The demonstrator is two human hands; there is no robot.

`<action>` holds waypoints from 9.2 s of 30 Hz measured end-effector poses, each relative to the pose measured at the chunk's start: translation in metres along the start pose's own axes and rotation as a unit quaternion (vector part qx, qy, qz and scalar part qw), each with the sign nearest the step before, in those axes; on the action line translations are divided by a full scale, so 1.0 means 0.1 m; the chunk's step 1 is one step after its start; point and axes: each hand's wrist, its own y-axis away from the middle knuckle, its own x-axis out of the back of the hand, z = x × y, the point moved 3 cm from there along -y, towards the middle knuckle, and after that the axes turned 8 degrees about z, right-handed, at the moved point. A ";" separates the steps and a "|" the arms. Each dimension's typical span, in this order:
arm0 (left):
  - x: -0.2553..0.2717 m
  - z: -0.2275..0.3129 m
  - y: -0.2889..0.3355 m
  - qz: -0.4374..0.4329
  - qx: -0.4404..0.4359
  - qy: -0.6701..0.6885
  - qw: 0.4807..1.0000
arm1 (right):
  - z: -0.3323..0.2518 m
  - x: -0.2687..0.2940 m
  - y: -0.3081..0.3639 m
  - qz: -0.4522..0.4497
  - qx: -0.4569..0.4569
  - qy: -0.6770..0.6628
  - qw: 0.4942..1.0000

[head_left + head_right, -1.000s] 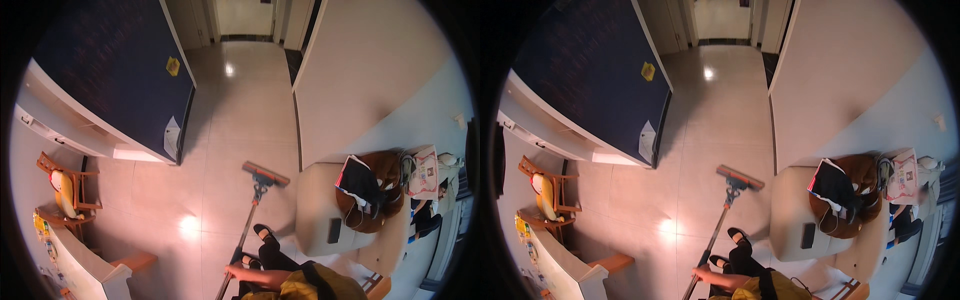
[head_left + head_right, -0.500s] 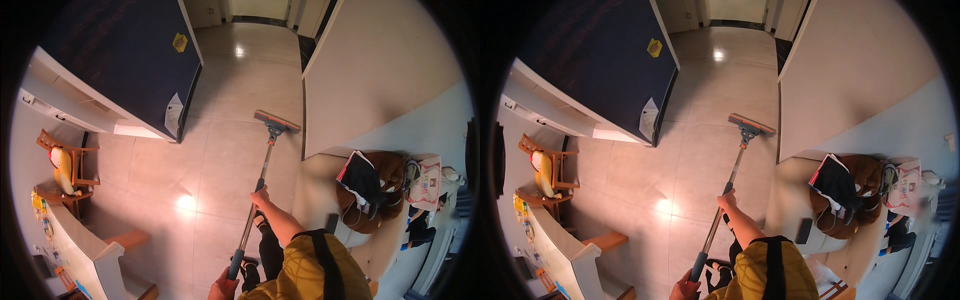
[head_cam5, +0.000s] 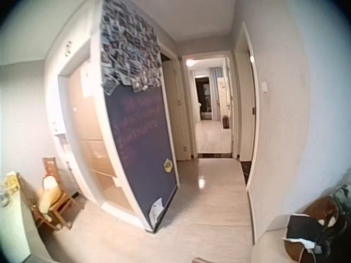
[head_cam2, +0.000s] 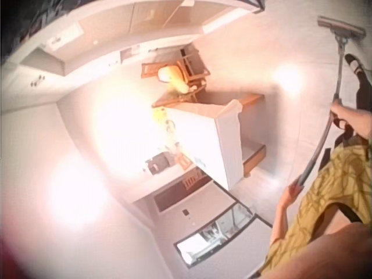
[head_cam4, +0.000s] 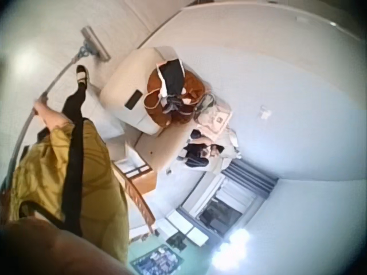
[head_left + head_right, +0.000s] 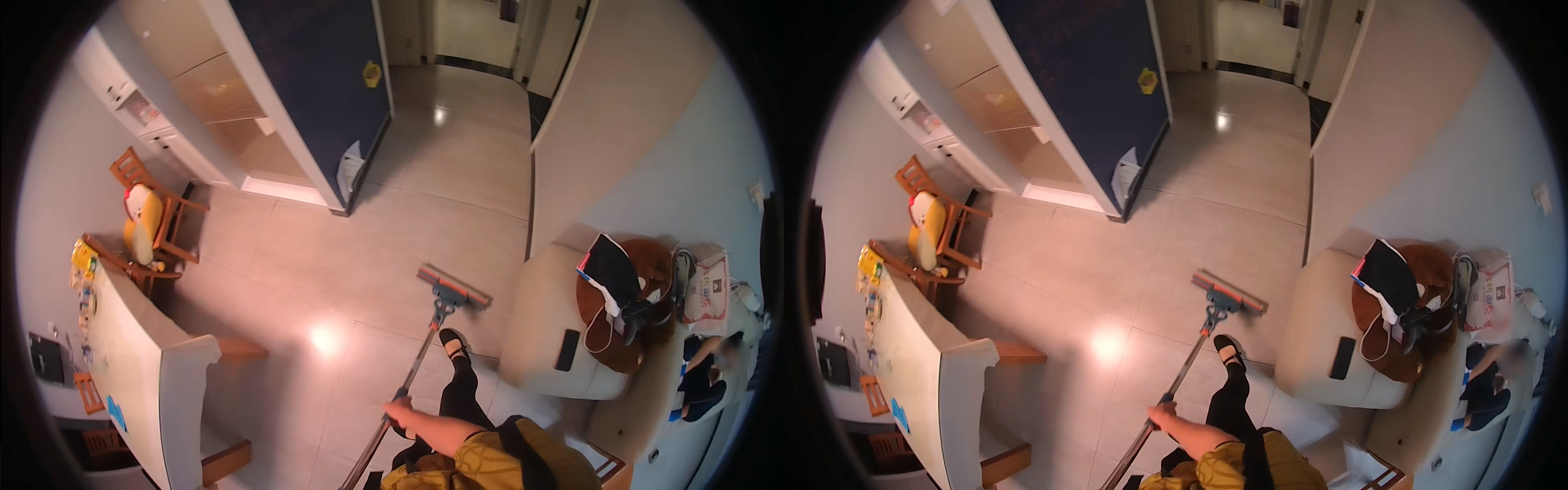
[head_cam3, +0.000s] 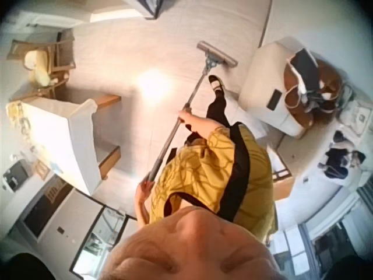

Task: The person sweeps debris into a dustpan and empties it into a trash bin. They then switch to a mop and clean the tiled floor in the dining and living areas, moving around furniture and a table.

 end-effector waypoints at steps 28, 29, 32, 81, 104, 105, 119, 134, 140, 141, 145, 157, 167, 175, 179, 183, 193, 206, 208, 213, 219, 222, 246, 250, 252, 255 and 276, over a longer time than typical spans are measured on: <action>-0.41 1.65 -3.09 -0.063 0.108 0.300 0.946 | -3.44 -0.34 -0.66 0.038 0.239 0.085 0.967; -0.44 1.67 -3.20 -0.061 0.099 0.311 0.943 | -3.47 -0.35 -0.54 0.020 0.241 0.061 0.968; -0.73 1.52 -3.36 -0.078 0.078 0.335 0.936 | -3.33 -0.24 -0.70 0.066 0.266 0.117 0.955; -0.94 1.32 -2.36 -0.107 -0.074 -0.046 0.990 | -2.18 1.05 -0.48 0.178 0.134 -0.010 0.975; -0.06 -1.80 0.09 -0.035 -0.057 -0.055 0.996 | 1.34 -0.30 -0.27 0.129 0.038 0.064 0.989; 0.03 -2.13 0.34 -0.023 -0.023 -0.070 0.997 | 1.58 -0.55 0.06 0.117 0.032 0.066 0.990; 0.24 -4.68 3.08 0.032 0.301 0.131 0.944 | 3.81 -1.95 2.12 -0.177 -0.112 0.261 0.942; -0.28 -3.33 0.74 0.053 0.145 0.158 0.975 | 1.41 -1.92 0.64 -0.003 0.180 0.283 0.942; 0.07 -2.68 0.29 0.088 0.055 0.167 0.980 | 0.86 -2.03 0.81 0.038 0.140 0.037 0.989; 0.15 -2.70 0.35 0.105 0.041 0.178 0.978 | 0.92 -2.08 0.84 0.034 0.141 0.055 0.988; 0.19 -3.28 0.80 0.131 0.024 0.184 0.974 | 1.63 -2.35 0.95 0.031 0.177 0.138 0.974; 0.36 -5.93 3.41 0.109 0.261 0.219 0.934 | 4.97 -3.29 2.41 -0.105 0.044 0.224 0.968; 0.57 -6.08 3.80 0.140 0.303 0.208 0.920 | 5.38 -3.40 2.75 -0.193 -0.041 0.281 0.939; 0.80 -5.40 2.74 0.121 0.327 0.043 0.936 | 4.19 -3.48 2.26 -0.183 0.034 0.241 0.953; 0.76 -5.26 1.99 0.089 0.231 0.083 0.965 | 3.30 -3.47 1.91 -0.165 0.082 0.207 0.961; 0.59 -5.02 1.26 0.099 0.186 0.116 0.971 | 2.43 -3.41 1.60 -0.100 0.171 0.217 0.956; 0.53 -3.78 0.25 0.100 0.080 0.279 0.952 | 1.48 -3.38 1.46 -0.024 0.179 0.046 0.983; 0.30 -5.51 1.86 0.195 0.135 0.259 0.936 | 3.74 -3.95 2.08 -0.037 0.193 0.160 0.967; 0.30 -5.78 2.25 0.179 0.181 0.301 0.919 | 4.24 -4.04 2.17 -0.038 0.203 0.205 0.957; 0.34 -6.28 3.32 0.163 0.247 0.321 0.900 | 5.39 -4.09 2.81 -0.127 0.149 0.275 0.941; -0.22 -6.31 4.02 0.209 0.352 0.460 0.788 | 6.01 -3.82 2.93 -0.181 0.123 0.405 0.888; -0.49 -6.09 3.71 0.223 0.333 0.491 0.773 | 5.67 -3.76 2.94 -0.206 0.133 0.441 0.863; -0.78 -4.90 1.73 0.291 0.183 0.354 0.870 | 4.20 -3.91 1.96 -0.222 0.265 0.475 0.809; -0.79 -4.71 1.62 0.225 0.248 0.444 0.831 | 5.36 -2.87 1.80 -0.218 0.170 0.482 0.832; -0.72 -4.63 1.47 0.224 0.255 0.469 0.815 | 5.45 -2.46 2.34 -0.289 0.098 0.429 0.851; -0.70 -4.57 1.35 0.229 0.266 0.484 0.802 | 5.94 -2.07 2.06 -0.293 0.140 0.523 0.788; -1.47 -5.02 1.08 0.471 0.050 0.156 0.867 | 3.81 -4.92 1.69 -0.167 0.402 0.660 0.612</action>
